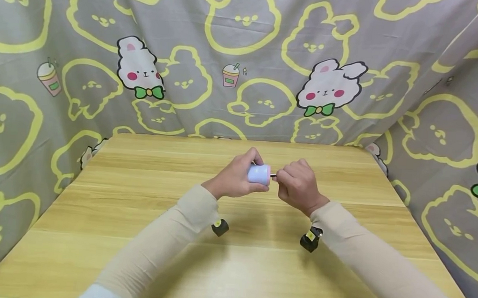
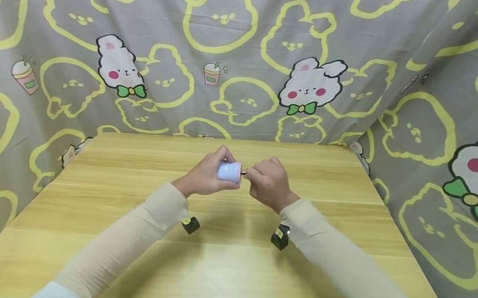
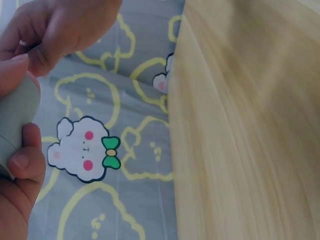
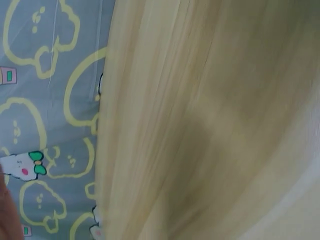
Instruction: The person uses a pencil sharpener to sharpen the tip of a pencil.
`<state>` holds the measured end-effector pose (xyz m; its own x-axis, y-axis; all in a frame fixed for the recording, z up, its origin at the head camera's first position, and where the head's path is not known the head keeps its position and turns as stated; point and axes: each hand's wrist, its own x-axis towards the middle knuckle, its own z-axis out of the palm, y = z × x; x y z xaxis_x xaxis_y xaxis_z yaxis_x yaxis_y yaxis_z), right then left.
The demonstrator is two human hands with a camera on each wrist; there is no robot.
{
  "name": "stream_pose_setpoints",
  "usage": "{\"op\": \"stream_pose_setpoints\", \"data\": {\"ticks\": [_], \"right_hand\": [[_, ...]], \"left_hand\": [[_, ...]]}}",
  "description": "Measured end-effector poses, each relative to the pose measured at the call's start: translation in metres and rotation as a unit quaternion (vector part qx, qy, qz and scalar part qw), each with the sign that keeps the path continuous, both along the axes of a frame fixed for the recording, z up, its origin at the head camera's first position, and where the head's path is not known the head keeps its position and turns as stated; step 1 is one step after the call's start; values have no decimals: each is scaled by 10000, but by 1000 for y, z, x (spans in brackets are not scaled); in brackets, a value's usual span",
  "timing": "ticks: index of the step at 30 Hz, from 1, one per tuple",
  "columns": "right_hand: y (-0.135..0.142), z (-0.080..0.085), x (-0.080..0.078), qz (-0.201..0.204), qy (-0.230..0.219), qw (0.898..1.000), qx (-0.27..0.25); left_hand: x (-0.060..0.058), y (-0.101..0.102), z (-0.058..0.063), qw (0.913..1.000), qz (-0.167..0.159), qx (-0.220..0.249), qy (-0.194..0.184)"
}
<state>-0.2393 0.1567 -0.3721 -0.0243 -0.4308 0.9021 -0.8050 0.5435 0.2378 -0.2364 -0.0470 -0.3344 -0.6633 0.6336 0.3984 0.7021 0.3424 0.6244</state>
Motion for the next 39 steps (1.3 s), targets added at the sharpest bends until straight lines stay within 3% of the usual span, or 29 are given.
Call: {"op": "stream_pose_setpoints", "data": {"ticks": [2,4,5,6,7,9,10,11,12,13,14,15,20,22,24,26,29,32,35,39], "right_hand": [[-1,2,5,-40,-631,9980,53],[-2,6,9,23,-1537,9881,97],[-3,10,11,102,-2201,9754,120],[-3,15,14,199,-2960,9549,132],[-3,20,16,354,-3852,9221,120],[-3,32,18,557,-5599,8267,-83],[-3,37,18,515,-6250,7786,-220],[-3,42,19,423,-6704,7402,-308],[-2,46,19,320,-6951,7174,-340],[-2,49,19,242,-7063,7067,-335],[-2,51,19,163,-7015,7119,-278],[-1,51,20,79,-6822,7308,-202],[3,41,23,198,-5218,8527,157],[6,32,21,233,-4113,9105,366],[8,24,16,33,-2770,9597,479],[9,16,10,-183,-1462,9883,404],[9,9,2,-362,-130,9992,95],[8,5,-3,-196,386,9990,-137],[6,3,-4,107,278,9994,-150],[2,2,0,451,-625,9970,-63]], "left_hand": [[0,0,0,9997,51,-17,243],[1,-1,-1,9986,105,-41,524],[1,-2,-2,9977,123,-61,661],[1,-3,-2,9968,135,-90,778],[1,-3,-3,9961,147,-139,857],[1,-4,-5,9950,70,-251,966],[0,-5,-5,9947,39,-298,984],[0,-5,-5,9950,5,-303,954],[-1,-6,-5,9956,-2,-296,886],[-1,-6,-4,9964,4,-270,800],[-2,-7,-4,9974,6,-209,686],[-2,-8,-3,9984,47,-133,553],[-4,-10,-2,9997,193,112,-115],[-3,-11,-1,9991,221,179,-325],[-2,-10,0,9980,247,265,-521],[0,-10,2,9961,266,341,-771],[4,-9,6,9932,224,367,-1085],[6,-7,9,9925,144,259,-1184],[7,-6,10,9944,108,160,-1038],[5,-6,7,9978,161,-1,-639]]}}
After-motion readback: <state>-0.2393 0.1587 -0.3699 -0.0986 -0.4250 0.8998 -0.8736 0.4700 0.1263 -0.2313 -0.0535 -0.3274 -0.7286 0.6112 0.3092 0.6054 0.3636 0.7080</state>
